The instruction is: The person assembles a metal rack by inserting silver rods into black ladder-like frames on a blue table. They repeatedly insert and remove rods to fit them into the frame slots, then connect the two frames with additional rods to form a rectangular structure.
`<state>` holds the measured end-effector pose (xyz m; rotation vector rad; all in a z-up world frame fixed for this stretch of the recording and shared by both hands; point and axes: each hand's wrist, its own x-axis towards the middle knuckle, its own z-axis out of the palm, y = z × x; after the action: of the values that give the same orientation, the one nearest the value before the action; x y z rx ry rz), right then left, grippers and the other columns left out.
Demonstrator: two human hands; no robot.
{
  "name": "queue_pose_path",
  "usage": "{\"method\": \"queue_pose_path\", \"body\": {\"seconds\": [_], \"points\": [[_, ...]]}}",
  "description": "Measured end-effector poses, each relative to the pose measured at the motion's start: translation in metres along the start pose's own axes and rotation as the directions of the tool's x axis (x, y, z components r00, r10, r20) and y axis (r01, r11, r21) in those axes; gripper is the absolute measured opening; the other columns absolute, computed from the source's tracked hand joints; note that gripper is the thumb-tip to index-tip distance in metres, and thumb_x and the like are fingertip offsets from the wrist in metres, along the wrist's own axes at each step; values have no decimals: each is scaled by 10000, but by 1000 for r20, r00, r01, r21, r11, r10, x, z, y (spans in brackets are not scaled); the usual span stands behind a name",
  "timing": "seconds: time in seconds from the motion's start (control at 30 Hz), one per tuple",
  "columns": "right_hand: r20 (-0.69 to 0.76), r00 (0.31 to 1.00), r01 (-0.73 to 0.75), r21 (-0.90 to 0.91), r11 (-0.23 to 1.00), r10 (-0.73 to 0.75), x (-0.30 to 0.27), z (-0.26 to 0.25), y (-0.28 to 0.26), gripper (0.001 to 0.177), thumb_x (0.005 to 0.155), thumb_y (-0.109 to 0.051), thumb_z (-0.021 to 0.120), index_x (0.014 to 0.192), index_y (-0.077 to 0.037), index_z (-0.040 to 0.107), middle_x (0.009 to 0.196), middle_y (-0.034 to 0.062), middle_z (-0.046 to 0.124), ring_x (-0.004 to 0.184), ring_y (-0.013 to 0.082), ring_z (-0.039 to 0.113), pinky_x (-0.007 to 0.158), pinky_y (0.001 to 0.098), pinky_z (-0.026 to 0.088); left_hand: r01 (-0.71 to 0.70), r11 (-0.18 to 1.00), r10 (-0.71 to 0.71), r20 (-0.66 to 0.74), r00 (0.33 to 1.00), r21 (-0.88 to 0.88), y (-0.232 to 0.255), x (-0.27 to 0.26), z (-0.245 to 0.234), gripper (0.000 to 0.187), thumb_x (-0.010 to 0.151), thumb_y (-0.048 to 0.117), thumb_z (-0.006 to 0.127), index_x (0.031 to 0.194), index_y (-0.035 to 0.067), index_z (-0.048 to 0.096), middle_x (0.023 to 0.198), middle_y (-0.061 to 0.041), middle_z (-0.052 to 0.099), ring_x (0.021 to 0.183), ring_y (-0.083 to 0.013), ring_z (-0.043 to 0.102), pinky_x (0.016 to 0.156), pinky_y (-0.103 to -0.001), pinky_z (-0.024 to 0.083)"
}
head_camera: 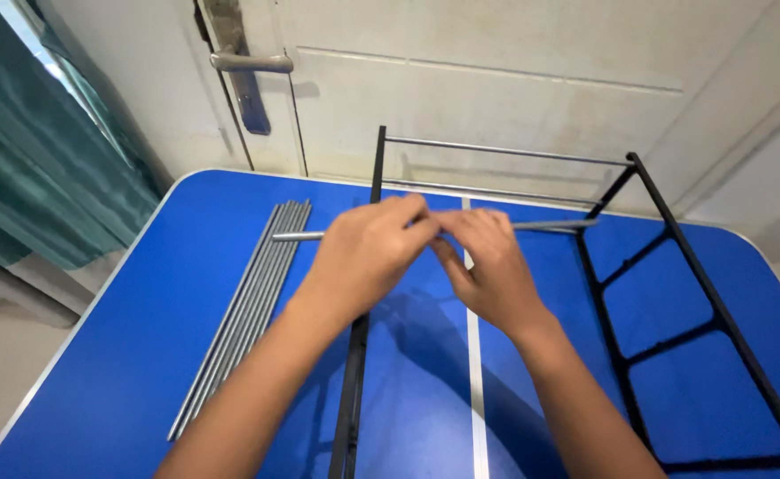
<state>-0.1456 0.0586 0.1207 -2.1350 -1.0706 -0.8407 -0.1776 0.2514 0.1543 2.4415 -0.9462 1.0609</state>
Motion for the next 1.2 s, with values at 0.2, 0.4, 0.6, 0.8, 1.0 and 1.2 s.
{"method": "queue_pose_path", "body": {"seconds": [0.2, 0.4, 0.6, 0.8, 1.0, 1.2], "points": [[15, 983, -183, 75, 980, 182, -29, 29, 64, 180, 934, -122, 717, 1111, -100, 737, 869, 24, 638, 809, 210, 536, 766, 369, 363, -130, 991, 136, -243, 960, 41, -24, -17, 12, 254, 821, 63, 735, 1070, 36, 695, 1023, -70, 644, 958, -253, 657, 880, -433, 506], [6, 928, -370, 115, 922, 372, -58, 30, 125, 129, 945, -200, 733, 964, -76, 763, 772, 23, 606, 750, 166, 537, 763, 360, 389, 245, 941, -336, -561, 757, -233, -51, -59, 56, 135, 986, -53, 608, 1080, 38, 642, 1054, -107, 625, 955, -268, 600, 909, -371, 477], [103, 923, -381, 138, 914, 370, -83, 39, 148, 162, 920, -219, 736, 1030, -119, 799, 842, 12, 657, 831, 176, 598, 818, 337, 450, 459, 635, -731, -291, 617, -622, -60, -98, 124, 96, 1034, 13, 601, 1129, 6, 589, 1042, -86, 570, 931, -192, 570, 865, -309, 489], [255, 879, -421, 17, 907, 403, -91, 52, 154, 172, 882, -225, 758, 1029, -169, 826, 852, 13, 676, 851, 190, 614, 806, 342, 441, 665, 464, -808, 28, 588, -585, -59, -122, 156, 313, 859, 15, 690, 1158, 7, 595, 1066, -87, 569, 870, -177, 568, 742, -305, 494], [324, 864, -398, -30, 917, 386, -103, 69, 156, 189, 863, -195, 771, 1040, -197, 837, 894, 30, 693, 849, 222, 627, 794, 370, 480, 753, 464, -800, 143, 582, -467, -68, -137, 166, 340, 771, -8, 714, 1109, 8, 679, 975, -87, 640, 795, -184, 623, 692, -305, 520], [319, 875, -389, 12, 921, 366, -109, 84, 160, 175, 856, -163, 783, 1023, -190, 826, 937, 56, 706, 862, 241, 656, 746, 374, 537, 716, 521, -771, 102, 628, -464, -70, -137, 170, 247, 896, 2, 686, 1140, 21, 721, 1015, -109, 714, 808, -201, 701, 730, -300, 563]]}}
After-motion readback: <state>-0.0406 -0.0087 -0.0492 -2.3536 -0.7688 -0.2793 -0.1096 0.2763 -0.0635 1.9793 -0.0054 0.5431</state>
